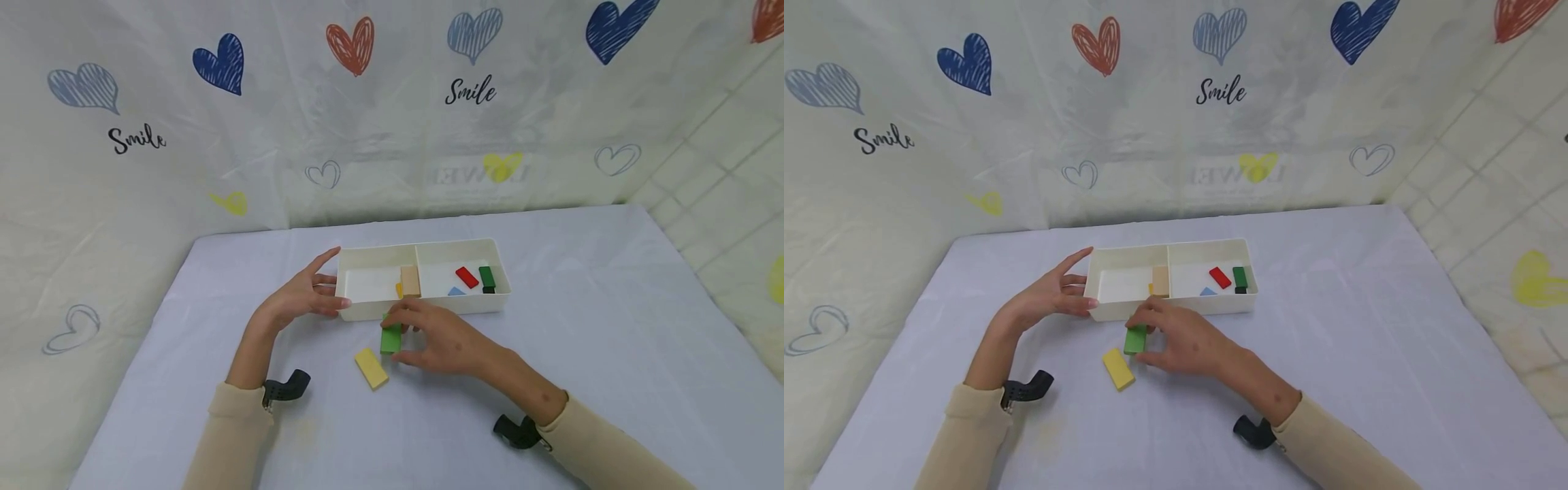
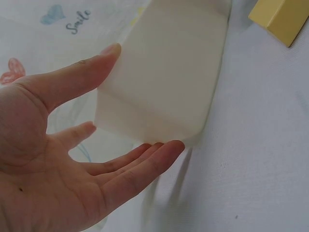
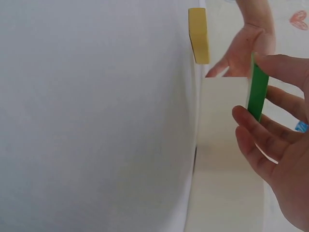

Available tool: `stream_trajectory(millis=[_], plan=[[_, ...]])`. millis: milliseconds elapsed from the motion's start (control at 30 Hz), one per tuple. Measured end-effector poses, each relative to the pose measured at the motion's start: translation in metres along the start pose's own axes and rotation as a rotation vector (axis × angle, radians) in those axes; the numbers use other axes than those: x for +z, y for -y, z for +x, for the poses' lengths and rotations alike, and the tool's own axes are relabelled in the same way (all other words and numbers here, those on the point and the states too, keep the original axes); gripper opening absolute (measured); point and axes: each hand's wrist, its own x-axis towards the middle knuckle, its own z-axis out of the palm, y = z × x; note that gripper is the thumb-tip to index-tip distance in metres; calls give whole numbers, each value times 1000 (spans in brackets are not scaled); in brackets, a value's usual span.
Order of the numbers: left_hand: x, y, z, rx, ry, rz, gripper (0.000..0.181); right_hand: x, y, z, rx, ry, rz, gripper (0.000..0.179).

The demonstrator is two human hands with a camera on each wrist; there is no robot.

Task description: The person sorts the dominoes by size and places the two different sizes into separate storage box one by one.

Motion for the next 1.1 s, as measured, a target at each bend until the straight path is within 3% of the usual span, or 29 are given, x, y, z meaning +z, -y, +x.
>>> stream_trajectory(millis=[433,1100], plan=[[0,-1,1,4,1,6,108,-2,-2,1,-108,-126,37,43],[0,-1,0,-5,0,-11,107,-13,-2,8,-134,-269,-32,44]])
